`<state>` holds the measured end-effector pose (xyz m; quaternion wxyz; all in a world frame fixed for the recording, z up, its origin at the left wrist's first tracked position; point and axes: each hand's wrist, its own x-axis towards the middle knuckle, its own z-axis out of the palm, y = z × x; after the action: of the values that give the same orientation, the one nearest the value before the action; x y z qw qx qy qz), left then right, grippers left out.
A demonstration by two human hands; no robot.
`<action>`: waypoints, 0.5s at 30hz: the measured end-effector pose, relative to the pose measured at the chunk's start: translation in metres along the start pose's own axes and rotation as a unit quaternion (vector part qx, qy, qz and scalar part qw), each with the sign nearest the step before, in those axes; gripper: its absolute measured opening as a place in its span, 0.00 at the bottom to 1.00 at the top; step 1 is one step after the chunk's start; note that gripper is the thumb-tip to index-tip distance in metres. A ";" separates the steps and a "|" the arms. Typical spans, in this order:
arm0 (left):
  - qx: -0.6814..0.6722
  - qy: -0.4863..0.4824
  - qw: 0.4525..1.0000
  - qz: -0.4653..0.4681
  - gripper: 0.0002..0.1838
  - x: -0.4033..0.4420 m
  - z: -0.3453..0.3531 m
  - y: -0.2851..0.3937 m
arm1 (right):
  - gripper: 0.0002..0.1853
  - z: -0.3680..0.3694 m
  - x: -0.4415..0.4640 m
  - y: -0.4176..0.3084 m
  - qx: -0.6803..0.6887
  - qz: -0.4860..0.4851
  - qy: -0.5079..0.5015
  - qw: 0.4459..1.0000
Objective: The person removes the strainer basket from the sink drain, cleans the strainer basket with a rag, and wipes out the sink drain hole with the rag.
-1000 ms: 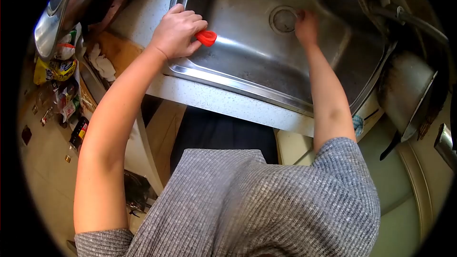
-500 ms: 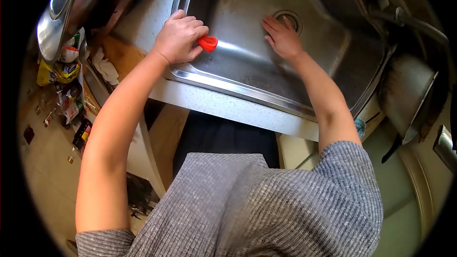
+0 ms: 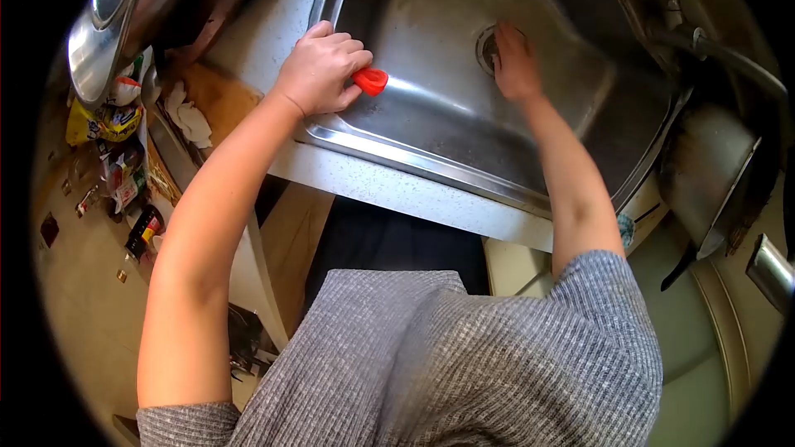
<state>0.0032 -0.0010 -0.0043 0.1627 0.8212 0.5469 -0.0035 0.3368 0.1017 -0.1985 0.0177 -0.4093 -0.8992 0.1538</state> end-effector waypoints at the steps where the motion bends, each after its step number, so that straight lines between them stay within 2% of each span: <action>1: 0.003 0.009 1.000 -0.001 0.08 0.000 0.000 0.000 | 0.29 -0.006 -0.017 -0.006 0.011 0.010 -0.028 0.999; 4: 0.006 0.023 1.000 -0.005 0.07 -0.002 0.002 0.001 | 0.30 -0.029 -0.045 -0.021 -0.007 0.091 -0.117 0.989; 7: 0.012 0.026 1.000 -0.003 0.07 0.000 0.002 0.001 | 0.28 -0.029 -0.032 -0.039 0.057 0.138 -0.106 0.983; 10: 0.007 0.013 1.000 -0.001 0.08 0.000 0.001 0.002 | 0.26 -0.017 -0.028 -0.034 0.061 -0.048 -0.062 0.995; 13: 0.006 0.013 1.000 -0.001 0.08 0.000 0.001 0.001 | 0.25 -0.007 -0.036 -0.009 -0.016 -0.010 -0.092 0.996; 15: 0.008 0.013 1.000 0.001 0.09 -0.001 0.002 0.001 | 0.24 -0.017 -0.041 0.001 -0.066 0.009 -0.073 0.995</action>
<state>0.0038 -0.0023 -0.0063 0.1493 0.8229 0.5482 0.0030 0.3674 0.0762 -0.1787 -0.0768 -0.4051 -0.9026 0.1239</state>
